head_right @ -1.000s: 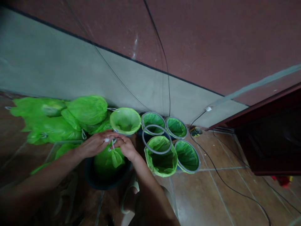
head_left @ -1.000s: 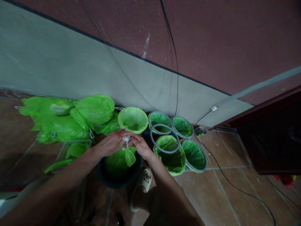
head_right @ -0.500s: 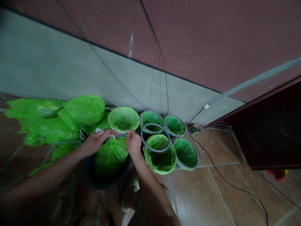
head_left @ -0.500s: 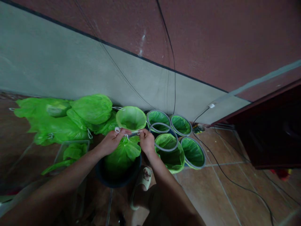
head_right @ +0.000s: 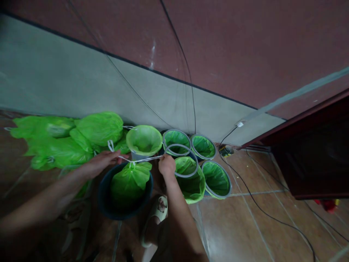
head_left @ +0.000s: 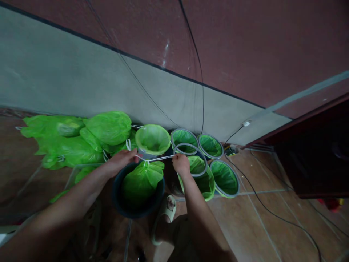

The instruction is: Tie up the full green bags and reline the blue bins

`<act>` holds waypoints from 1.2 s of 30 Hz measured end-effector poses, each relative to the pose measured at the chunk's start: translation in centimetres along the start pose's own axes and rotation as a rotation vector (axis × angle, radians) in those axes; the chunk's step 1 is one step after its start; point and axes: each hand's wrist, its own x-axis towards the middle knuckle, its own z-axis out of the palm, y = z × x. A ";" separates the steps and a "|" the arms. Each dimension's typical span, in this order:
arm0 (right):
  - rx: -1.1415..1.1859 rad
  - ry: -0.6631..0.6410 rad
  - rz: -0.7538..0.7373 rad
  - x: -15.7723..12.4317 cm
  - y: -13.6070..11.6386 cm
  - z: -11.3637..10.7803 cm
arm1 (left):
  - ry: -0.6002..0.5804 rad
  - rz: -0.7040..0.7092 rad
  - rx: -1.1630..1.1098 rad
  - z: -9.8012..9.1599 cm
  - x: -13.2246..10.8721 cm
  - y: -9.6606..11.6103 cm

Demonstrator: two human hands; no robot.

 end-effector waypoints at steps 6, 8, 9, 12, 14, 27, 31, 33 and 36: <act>0.883 -0.200 0.110 -0.6 -1.8 -0.2 | -0.050 -0.058 -0.409 3.2 -0.1 1.2; 1.036 -0.284 0.018 -1.1 -2.5 -0.6 | -0.020 -0.025 -0.374 3.8 0.1 1.0; 1.087 -0.326 -0.031 -1.4 -2.8 -0.9 | -0.009 0.001 -0.327 4.0 0.2 0.8; 1.166 -0.434 -0.148 -2.3 -3.6 -1.2 | -0.065 0.056 -0.070 4.4 0.3 0.2; 1.186 -0.502 -0.206 -2.9 -4.2 -1.2 | -0.164 0.082 0.133 4.7 0.2 -0.1; 0.814 -0.399 -0.162 -2.3 -2.7 2.5 | -0.221 0.148 0.289 5.8 -0.4 -1.0; 0.624 -0.734 -0.284 -3.1 -2.7 2.5 | -0.159 0.149 0.233 6.0 -0.2 -1.5; 0.589 -0.720 -0.274 -3.1 -2.6 2.2 | -0.099 0.130 0.209 6.0 0.0 -1.7; 0.609 -0.694 -0.289 -3.0 -2.3 2.5 | -0.019 0.129 0.177 5.7 0.4 -1.9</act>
